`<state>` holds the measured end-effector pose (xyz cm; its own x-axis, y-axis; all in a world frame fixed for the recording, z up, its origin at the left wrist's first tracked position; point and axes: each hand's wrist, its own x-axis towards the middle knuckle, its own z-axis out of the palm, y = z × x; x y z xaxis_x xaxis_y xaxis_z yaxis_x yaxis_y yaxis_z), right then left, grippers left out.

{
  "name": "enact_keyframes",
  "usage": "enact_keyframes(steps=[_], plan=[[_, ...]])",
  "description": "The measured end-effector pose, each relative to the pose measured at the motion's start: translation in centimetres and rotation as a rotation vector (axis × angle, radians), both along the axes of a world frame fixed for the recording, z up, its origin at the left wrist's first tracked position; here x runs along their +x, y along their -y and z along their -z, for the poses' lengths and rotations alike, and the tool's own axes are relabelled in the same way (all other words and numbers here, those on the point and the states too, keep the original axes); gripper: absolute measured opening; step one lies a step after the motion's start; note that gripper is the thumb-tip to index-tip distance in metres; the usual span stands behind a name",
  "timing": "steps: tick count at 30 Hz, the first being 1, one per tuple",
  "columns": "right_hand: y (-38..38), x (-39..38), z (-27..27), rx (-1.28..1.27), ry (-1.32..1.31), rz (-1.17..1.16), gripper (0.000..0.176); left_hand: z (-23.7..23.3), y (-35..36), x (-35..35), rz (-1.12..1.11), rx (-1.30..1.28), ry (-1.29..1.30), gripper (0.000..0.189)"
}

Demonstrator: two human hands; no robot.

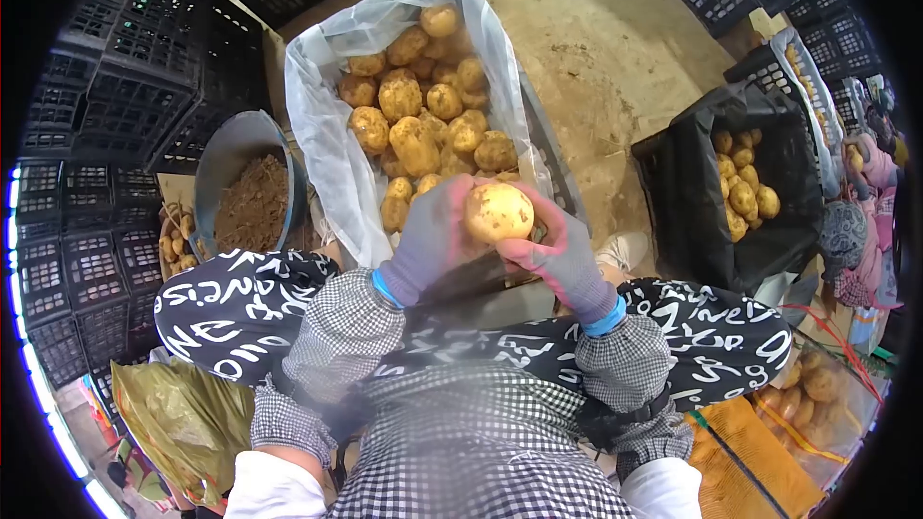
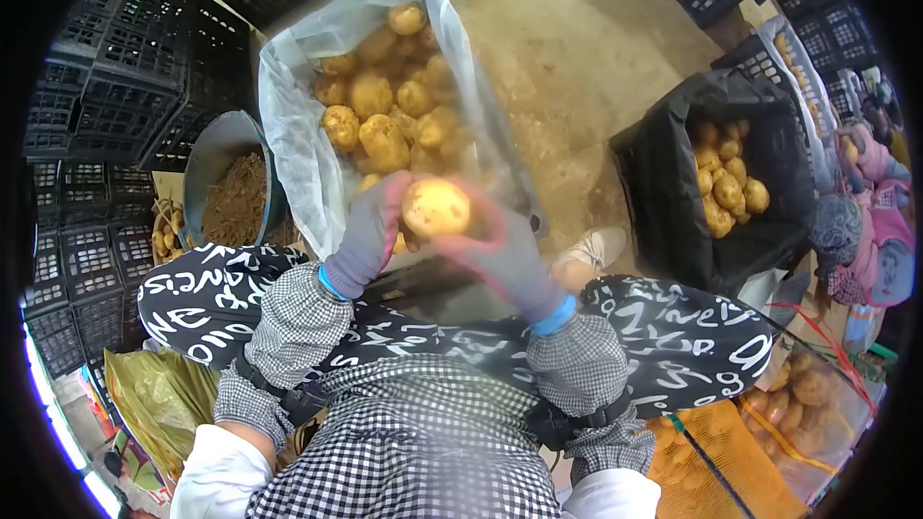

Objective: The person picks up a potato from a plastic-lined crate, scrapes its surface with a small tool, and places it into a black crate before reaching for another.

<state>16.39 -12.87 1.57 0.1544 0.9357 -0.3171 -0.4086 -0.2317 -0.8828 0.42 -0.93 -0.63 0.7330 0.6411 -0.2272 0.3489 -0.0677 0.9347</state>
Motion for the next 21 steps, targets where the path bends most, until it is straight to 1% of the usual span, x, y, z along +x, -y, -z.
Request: enact_keyframes(steps=[1, 2, 4, 6, 7, 9, 11, 13, 14, 16, 17, 19, 21], plan=[[0.1, -0.1, 0.0, 0.000, 0.049, 0.018, 0.074, -0.6, 0.2, 0.0, -0.003, 0.019, -0.022, 0.051], [0.1, -0.2, -0.4, -0.016, 0.120, 0.011, 0.073, -1.1, 0.4, 0.1, -0.069, -0.115, -0.004, 0.051], [-0.2, -0.1, -1.5, -0.041, 0.259, -0.008, 0.072, -1.2, 0.7, 0.3, -0.159, -0.321, 0.104, 0.050], [-0.2, -0.1, -0.6, 0.036, 0.459, -0.011, 0.073, -1.0, 1.2, 0.5, -0.205, -0.468, 0.282, 0.051], [-0.2, 0.0, -0.1, 0.076, 0.559, -0.014, 0.073, -0.5, 1.2, 0.5, -0.169, -0.356, 0.315, 0.050], [0.0, -0.2, 0.7, 0.046, 0.538, -0.028, 0.073, 1.2, 1.0, 0.3, -0.100, -0.112, 0.339, 0.048], [0.1, -0.3, 0.6, 0.020, 0.440, -0.044, 0.072, 2.6, 0.6, 0.2, -0.050, 0.173, 0.282, 0.044], [0.0, -0.3, -0.1, -0.003, 0.263, -0.062, 0.072, 3.3, 0.5, -0.1, -0.044, 0.269, 0.175, 0.038], [0.1, -0.3, 0.0, 0.003, 0.230, -0.067, 0.072, 2.9, 0.5, 0.1, -0.064, 0.213, 0.118, 0.035], [0.2, -0.1, 0.3, -0.005, 0.125, -0.078, 0.073, 2.0, 0.4, 0.4, -0.146, 0.008, 0.062, 0.033], [0.3, 0.0, 0.4, -0.020, 0.053, -0.083, 0.073, 0.5, 0.4, 0.7, -0.207, -0.143, 0.061, 0.033], [0.6, 0.1, 0.3, -0.090, -0.169, -0.100, 0.073, -0.2, 0.5, 0.8, -0.261, -0.232, 0.066, 0.033], [0.4, 0.3, -0.4, -0.079, -0.258, -0.090, 0.072, 0.1, 0.6, 0.6, -0.228, -0.106, 0.106, 0.035]])
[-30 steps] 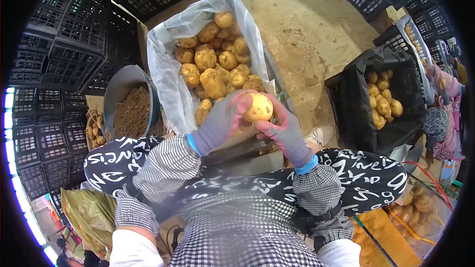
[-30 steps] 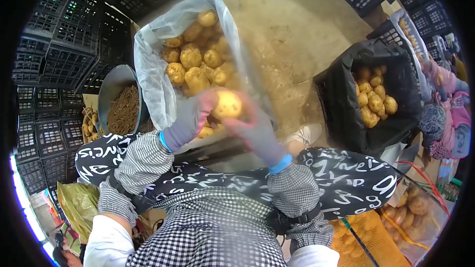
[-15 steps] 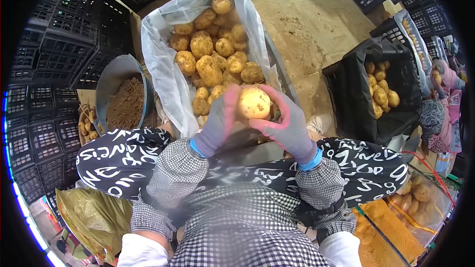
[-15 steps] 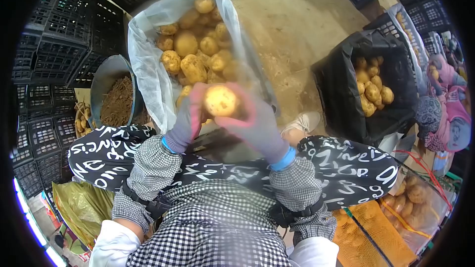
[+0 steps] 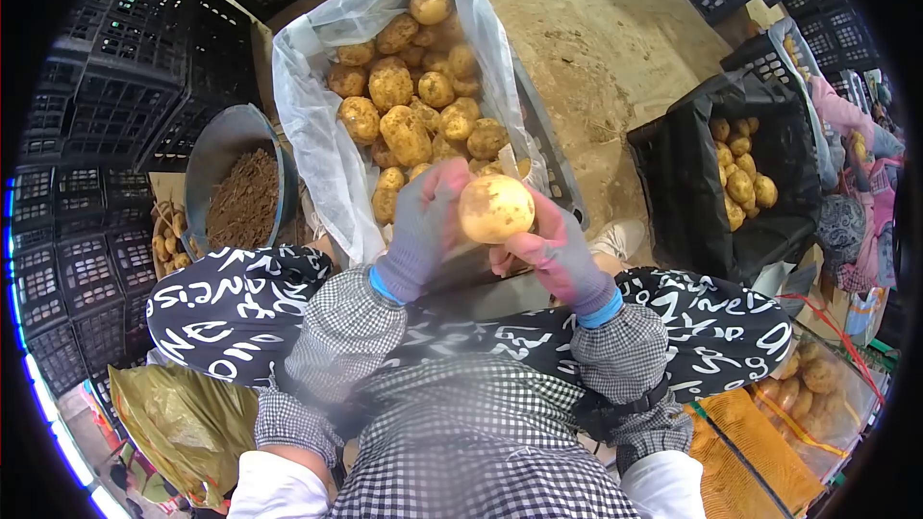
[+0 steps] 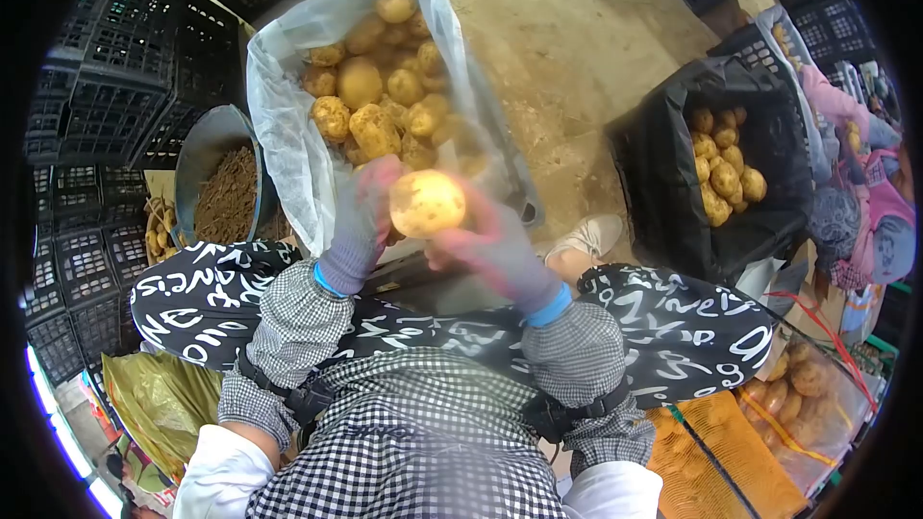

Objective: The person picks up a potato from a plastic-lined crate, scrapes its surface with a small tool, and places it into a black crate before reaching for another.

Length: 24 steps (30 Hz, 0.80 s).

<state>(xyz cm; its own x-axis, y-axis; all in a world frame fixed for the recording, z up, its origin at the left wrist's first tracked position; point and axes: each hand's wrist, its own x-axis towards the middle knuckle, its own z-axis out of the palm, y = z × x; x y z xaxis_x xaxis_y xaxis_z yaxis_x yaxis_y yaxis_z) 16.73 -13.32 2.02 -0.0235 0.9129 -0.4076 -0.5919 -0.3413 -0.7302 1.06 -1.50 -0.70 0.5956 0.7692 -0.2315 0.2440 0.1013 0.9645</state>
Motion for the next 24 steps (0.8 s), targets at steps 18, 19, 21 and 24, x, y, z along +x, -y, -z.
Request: enact_keyframes(steps=[18, 19, 21, 24], plan=[[-1.1, -2.9, 1.9, 0.123, 0.114, 0.312, 0.033, -1.4, 2.9, 0.3, 0.122, 0.588, -0.124, 0.069], [-0.9, -3.0, 2.2, 0.114, 0.122, 0.314, 0.032, -1.2, 3.0, 0.4, 0.123, 0.590, -0.106, 0.069], [-0.5, -3.0, 2.6, 0.108, 0.188, 0.333, 0.030, -0.5, 3.2, 0.5, 0.124, 0.591, -0.071, 0.070], [-0.1, -2.0, 5.0, 0.152, 0.756, 0.331, 0.035, 0.1, 3.4, 0.6, 0.092, 0.552, -0.060, 0.072]])
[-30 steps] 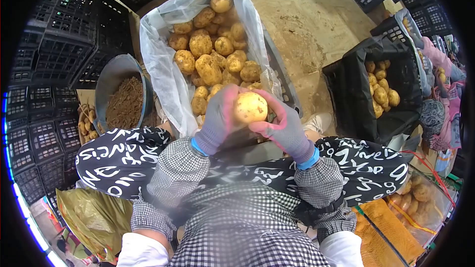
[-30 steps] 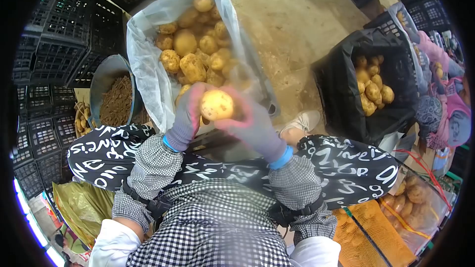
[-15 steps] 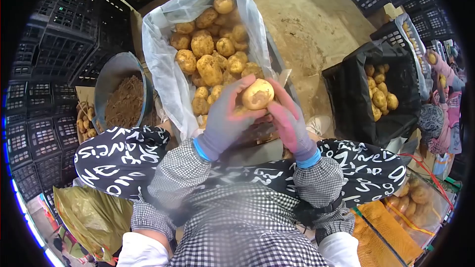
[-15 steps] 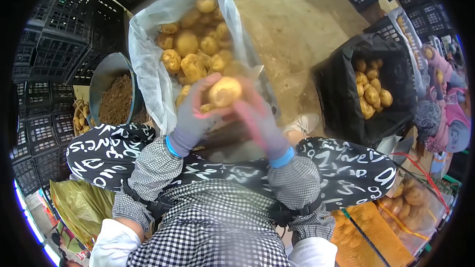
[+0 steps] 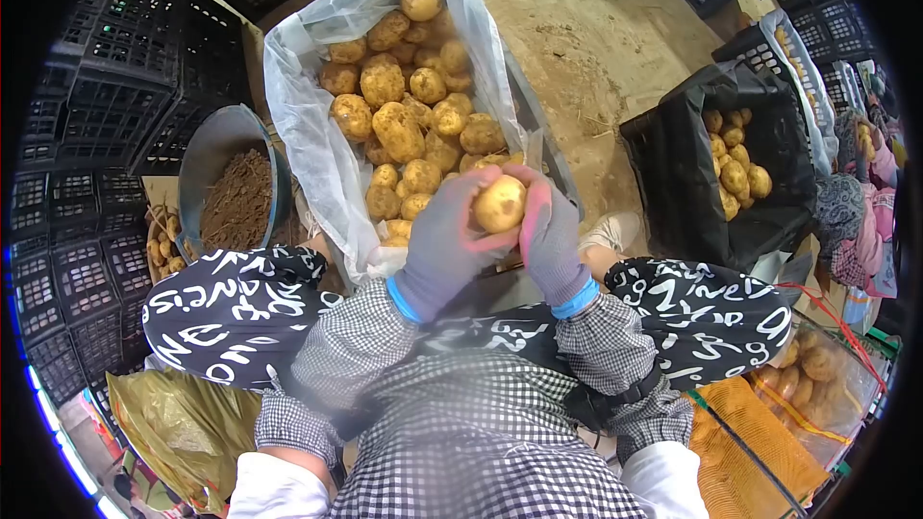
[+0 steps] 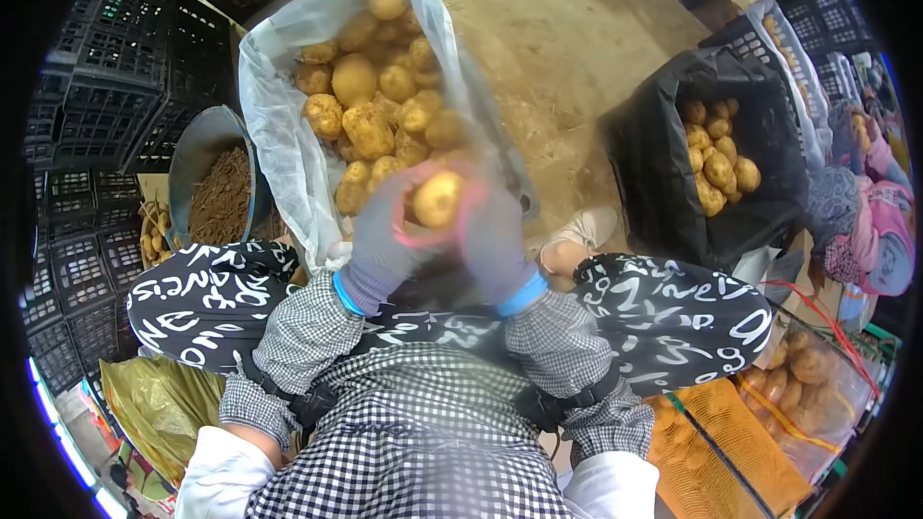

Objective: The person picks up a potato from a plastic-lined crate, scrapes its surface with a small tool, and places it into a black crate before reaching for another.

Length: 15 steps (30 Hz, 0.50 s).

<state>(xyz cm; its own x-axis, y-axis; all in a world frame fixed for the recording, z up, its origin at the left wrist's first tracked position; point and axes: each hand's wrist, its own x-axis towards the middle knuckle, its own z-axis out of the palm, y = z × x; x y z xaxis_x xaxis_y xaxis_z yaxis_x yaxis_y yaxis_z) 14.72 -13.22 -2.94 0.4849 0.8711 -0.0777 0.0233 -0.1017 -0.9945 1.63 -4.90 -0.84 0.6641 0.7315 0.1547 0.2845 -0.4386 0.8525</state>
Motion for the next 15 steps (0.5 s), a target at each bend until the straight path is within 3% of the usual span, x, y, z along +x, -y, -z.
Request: enact_keyframes(steps=[1, 4, 6, 9, 11, 15], plan=[[0.0, 0.5, 0.8, -0.020, 0.267, 0.014, 0.040, 0.0, 0.0, 0.1, -0.023, -0.068, 0.048, 0.073], [-0.7, 0.8, 0.0, 0.093, 0.465, 0.102, 0.036, -0.5, 0.0, 0.4, -0.060, -0.341, 0.203, 0.076], [-0.7, 1.8, -1.4, 0.009, 0.471, 0.082, 0.038, -1.0, -0.6, 0.2, -0.049, -0.612, 0.320, 0.077], [-1.0, 1.3, -2.9, 0.080, 0.207, 0.126, 0.042, -0.4, -1.4, 0.0, -0.005, -0.780, 0.526, 0.076], [-0.6, 1.1, -3.0, 0.118, 0.057, 0.076, 0.046, -0.8, -1.8, -0.4, 0.015, -0.843, 0.525, 0.076], [0.0, 1.2, -3.2, 0.002, -0.008, -0.086, 0.046, -0.4, -1.8, -0.3, 0.046, -0.851, 0.543, 0.078]])
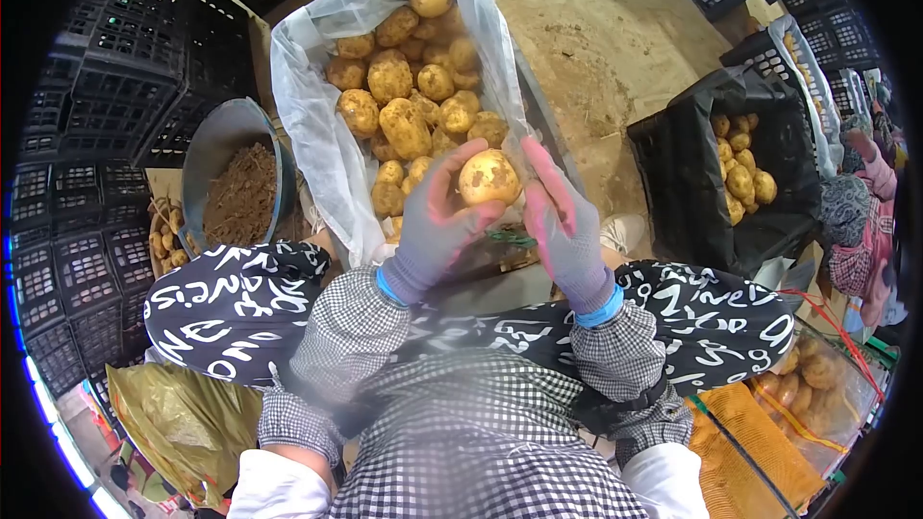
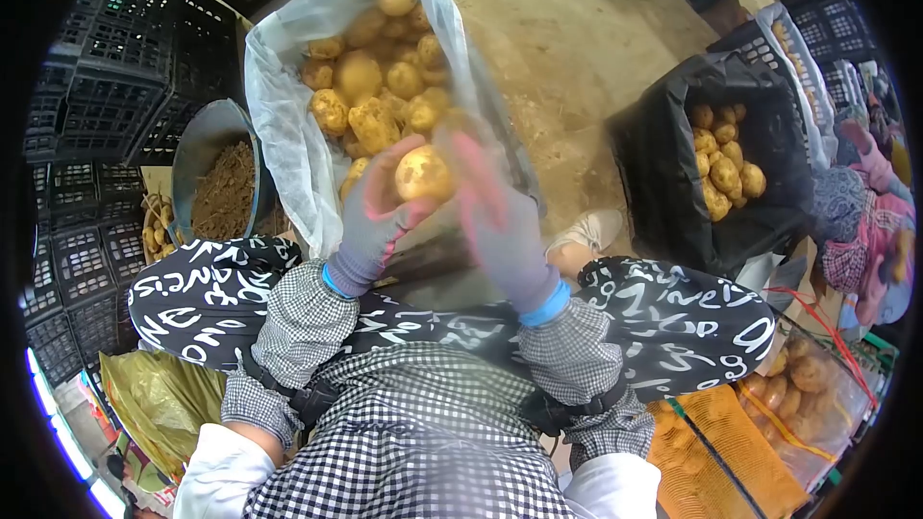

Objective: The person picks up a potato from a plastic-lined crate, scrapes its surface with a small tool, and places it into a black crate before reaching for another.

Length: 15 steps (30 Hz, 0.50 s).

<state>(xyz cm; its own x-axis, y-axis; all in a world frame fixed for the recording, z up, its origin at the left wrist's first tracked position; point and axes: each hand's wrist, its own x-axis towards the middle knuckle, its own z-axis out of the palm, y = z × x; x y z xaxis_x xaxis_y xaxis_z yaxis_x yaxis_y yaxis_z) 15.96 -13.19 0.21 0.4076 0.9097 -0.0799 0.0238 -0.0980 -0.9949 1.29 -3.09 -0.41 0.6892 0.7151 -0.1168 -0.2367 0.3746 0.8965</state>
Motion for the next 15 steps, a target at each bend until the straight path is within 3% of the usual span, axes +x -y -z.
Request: enact_keyframes(steps=[5, 10, 13, 15], plan=[[-0.1, -0.6, -1.0, -0.068, 0.030, -0.012, 0.043, 0.5, -0.3, -0.3, 0.064, -0.003, -0.056, 0.074], [0.0, -0.8, -1.1, -0.131, -0.126, -0.029, 0.044, -0.1, -0.7, -0.7, 0.113, 0.037, -0.159, 0.068], [0.5, -1.4, -0.2, -0.113, 0.004, -0.127, 0.042, 0.1, -0.6, -0.7, 0.118, 0.021, -0.195, 0.065], [0.2, -1.0, -0.5, -0.067, 0.063, -0.072, 0.041, -0.1, -0.5, -0.6, 0.097, 0.014, -0.200, 0.064]])
